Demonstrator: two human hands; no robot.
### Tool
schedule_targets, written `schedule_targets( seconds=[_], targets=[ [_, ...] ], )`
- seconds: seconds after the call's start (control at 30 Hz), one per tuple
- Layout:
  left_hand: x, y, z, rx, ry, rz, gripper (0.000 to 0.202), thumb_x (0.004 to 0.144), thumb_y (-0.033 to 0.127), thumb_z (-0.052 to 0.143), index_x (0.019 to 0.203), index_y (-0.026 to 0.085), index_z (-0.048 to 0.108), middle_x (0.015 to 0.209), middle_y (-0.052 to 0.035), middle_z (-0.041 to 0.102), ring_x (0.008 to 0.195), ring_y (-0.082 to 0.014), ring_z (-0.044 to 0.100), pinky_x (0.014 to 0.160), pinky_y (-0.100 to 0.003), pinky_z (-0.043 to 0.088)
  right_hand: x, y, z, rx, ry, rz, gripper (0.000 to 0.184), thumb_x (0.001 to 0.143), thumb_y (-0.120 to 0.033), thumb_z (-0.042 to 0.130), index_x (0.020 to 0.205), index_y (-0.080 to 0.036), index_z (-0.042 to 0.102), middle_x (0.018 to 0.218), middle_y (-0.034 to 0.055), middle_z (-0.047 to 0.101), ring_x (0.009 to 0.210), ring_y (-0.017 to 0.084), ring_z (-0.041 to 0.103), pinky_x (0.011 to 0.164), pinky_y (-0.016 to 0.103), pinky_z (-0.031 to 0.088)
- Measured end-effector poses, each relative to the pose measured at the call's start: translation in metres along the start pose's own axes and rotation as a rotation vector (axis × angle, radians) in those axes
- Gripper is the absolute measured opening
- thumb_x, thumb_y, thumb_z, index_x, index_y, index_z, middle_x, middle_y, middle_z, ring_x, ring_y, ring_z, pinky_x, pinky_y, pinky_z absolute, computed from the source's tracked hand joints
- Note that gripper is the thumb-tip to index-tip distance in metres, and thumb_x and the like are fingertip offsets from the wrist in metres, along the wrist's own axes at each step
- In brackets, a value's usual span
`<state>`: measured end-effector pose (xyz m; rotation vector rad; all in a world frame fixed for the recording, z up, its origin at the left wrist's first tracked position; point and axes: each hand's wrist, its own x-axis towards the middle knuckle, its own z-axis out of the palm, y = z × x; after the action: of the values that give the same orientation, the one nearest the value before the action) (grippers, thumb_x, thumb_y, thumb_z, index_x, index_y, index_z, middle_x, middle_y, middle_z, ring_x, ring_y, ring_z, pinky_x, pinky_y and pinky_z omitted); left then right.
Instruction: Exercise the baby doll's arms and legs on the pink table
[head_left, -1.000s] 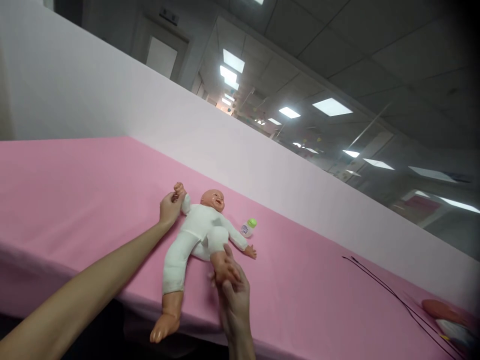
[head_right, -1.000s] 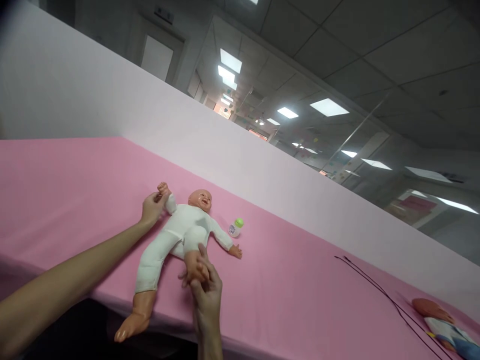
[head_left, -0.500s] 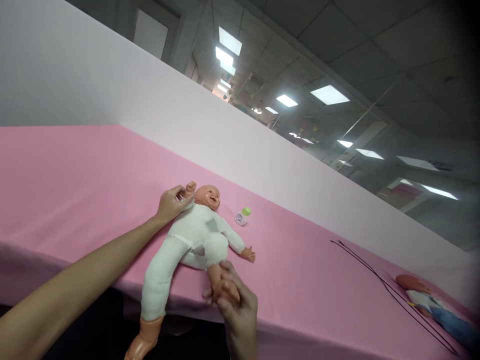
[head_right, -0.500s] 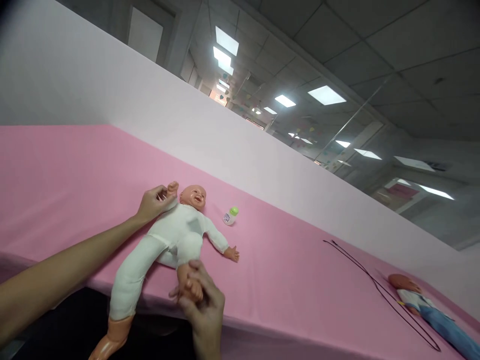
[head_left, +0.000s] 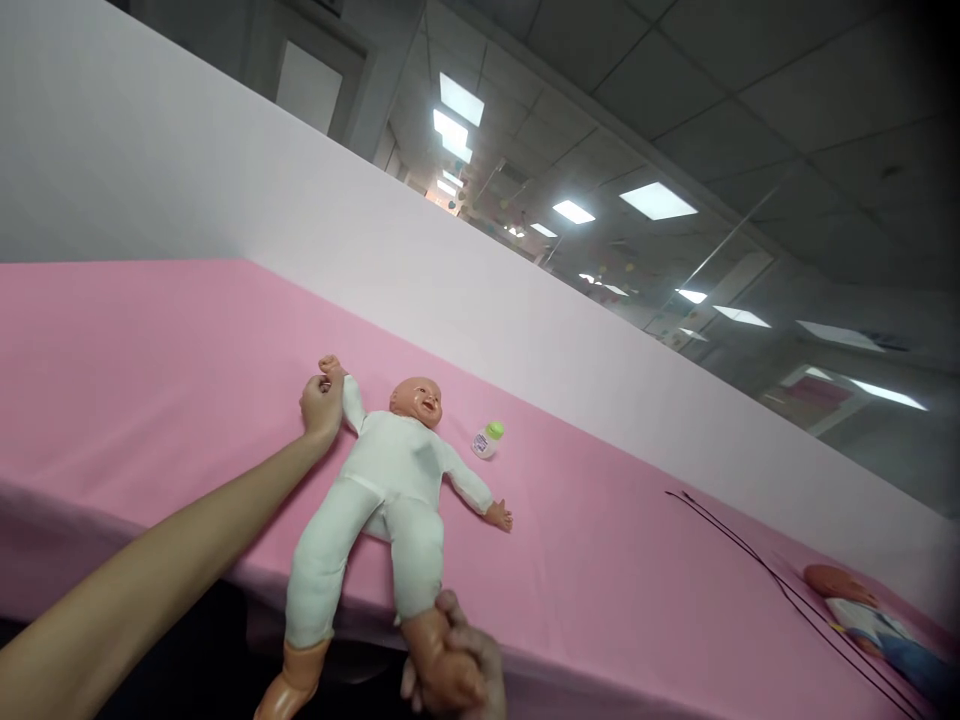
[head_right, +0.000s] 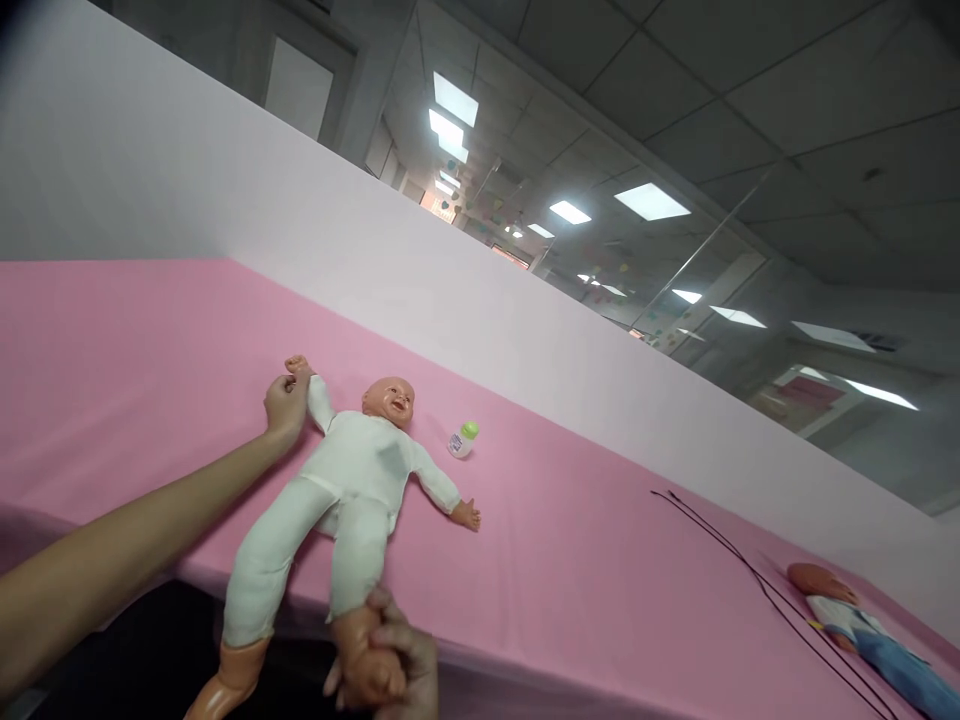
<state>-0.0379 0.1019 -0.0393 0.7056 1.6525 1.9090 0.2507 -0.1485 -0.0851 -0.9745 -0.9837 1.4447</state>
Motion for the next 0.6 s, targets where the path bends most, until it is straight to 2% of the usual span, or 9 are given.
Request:
schedule_targets(
  seconds=[0.07,0.1,0.2,0.27,0.3,0.37,0.43,0.5,0.6],
  targets=[
    [0.001,0.002,-0.003,0.026,0.021,-0.019,0.037,0.093,0.056,0.057,0.073,0.024,0.051,0.077,-0.0016,0.062,0.071,-0.0192,0.056,0.063,-0.03,0.04,-0.016,0.012,-0.005,0.028,-0.008,0.005,0.053,0.041,-0.068,0.099,0.07,-0.03,0.078,0.125,0.0105,0.072,0.07,0.03,0.072,0.059,0.053,0.061],
    [-0.002,0.004,-0.004,0.025,-0.005,0.037,0.037,0.093,0.055,0.057,0.073,0.024,0.051,0.076,-0.0013,0.062,0.071,-0.019,0.056,0.064,-0.03,0.04,-0.019,0.013,-0.004,0.039,-0.012,-0.022,0.052,0.041,-0.067,0.1,0.071,-0.03,0.078,0.125,0.011,0.073,0.07,0.031,0.073,0.06,0.053,0.062],
    [-0.017,0.008,-0.004,0.043,-0.168,0.356,0.032,0.091,0.051,0.06,0.077,0.024,0.054,0.072,0.0003,0.061,0.069,-0.0176,0.056,0.065,-0.028,0.041,-0.013,-0.008,0.016,0.018,-0.014,-0.125,0.061,0.044,-0.068,0.1,0.087,-0.028,0.083,0.135,0.0152,0.071,0.063,0.028,0.072,0.06,0.051,0.062],
    [-0.028,0.01,-0.003,0.137,-0.299,0.581,0.03,0.089,0.051,0.063,0.079,0.023,0.057,0.072,0.0,0.062,0.068,-0.0173,0.056,0.066,-0.028,0.041,0.006,-0.036,0.038,-0.045,-0.021,-0.219,0.061,0.062,-0.069,0.092,0.104,-0.026,0.084,0.139,0.0195,0.068,0.068,0.027,0.074,0.067,0.05,0.064],
    [-0.033,0.01,-0.003,0.194,-0.367,0.674,0.03,0.088,0.051,0.064,0.079,0.023,0.058,0.072,-0.0005,0.063,0.067,-0.0172,0.056,0.066,-0.029,0.041,0.019,-0.051,0.05,-0.12,0.007,-0.269,0.057,0.073,-0.064,0.089,0.113,-0.024,0.082,0.142,0.0196,0.067,0.085,0.03,0.076,0.08,0.05,0.064],
    [-0.038,0.009,-0.004,0.288,-0.483,0.81,0.032,0.086,0.052,0.064,0.076,0.023,0.058,0.07,-0.0014,0.062,0.064,-0.0172,0.054,0.065,-0.03,0.039,0.049,-0.074,0.072,-0.309,-0.057,-0.302,0.048,0.077,-0.051,0.09,0.114,-0.022,0.082,0.14,0.0172,0.068,0.115,0.035,0.071,0.093,0.047,0.062],
    [-0.038,0.007,-0.005,0.34,-0.553,0.87,0.033,0.087,0.053,0.063,0.073,0.023,0.057,0.066,-0.0011,0.06,0.061,-0.0171,0.052,0.063,-0.03,0.037,0.078,-0.085,0.088,-0.328,-0.084,-0.324,0.044,0.081,-0.052,0.086,0.112,-0.021,0.083,0.139,0.0137,0.069,0.121,0.034,0.068,0.091,0.043,0.063],
    [-0.037,0.006,-0.006,0.369,-0.567,0.869,0.035,0.088,0.053,0.063,0.071,0.023,0.055,0.062,0.0,0.058,0.058,-0.0166,0.05,0.061,-0.03,0.034,0.099,-0.082,0.095,-0.273,-0.108,-0.305,0.047,0.082,-0.054,0.083,0.115,-0.02,0.082,0.138,0.0128,0.069,0.11,0.031,0.072,0.084,0.041,0.065],
    [-0.036,0.007,-0.004,0.323,-0.532,0.802,0.036,0.09,0.053,0.062,0.073,0.022,0.057,0.062,0.0016,0.056,0.057,-0.0156,0.049,0.06,-0.03,0.033,0.102,-0.068,0.092,-0.218,-0.115,-0.296,0.046,0.084,-0.052,0.082,0.118,-0.02,0.08,0.144,0.0134,0.065,0.113,0.031,0.072,0.085,0.039,0.065]
  ],
)
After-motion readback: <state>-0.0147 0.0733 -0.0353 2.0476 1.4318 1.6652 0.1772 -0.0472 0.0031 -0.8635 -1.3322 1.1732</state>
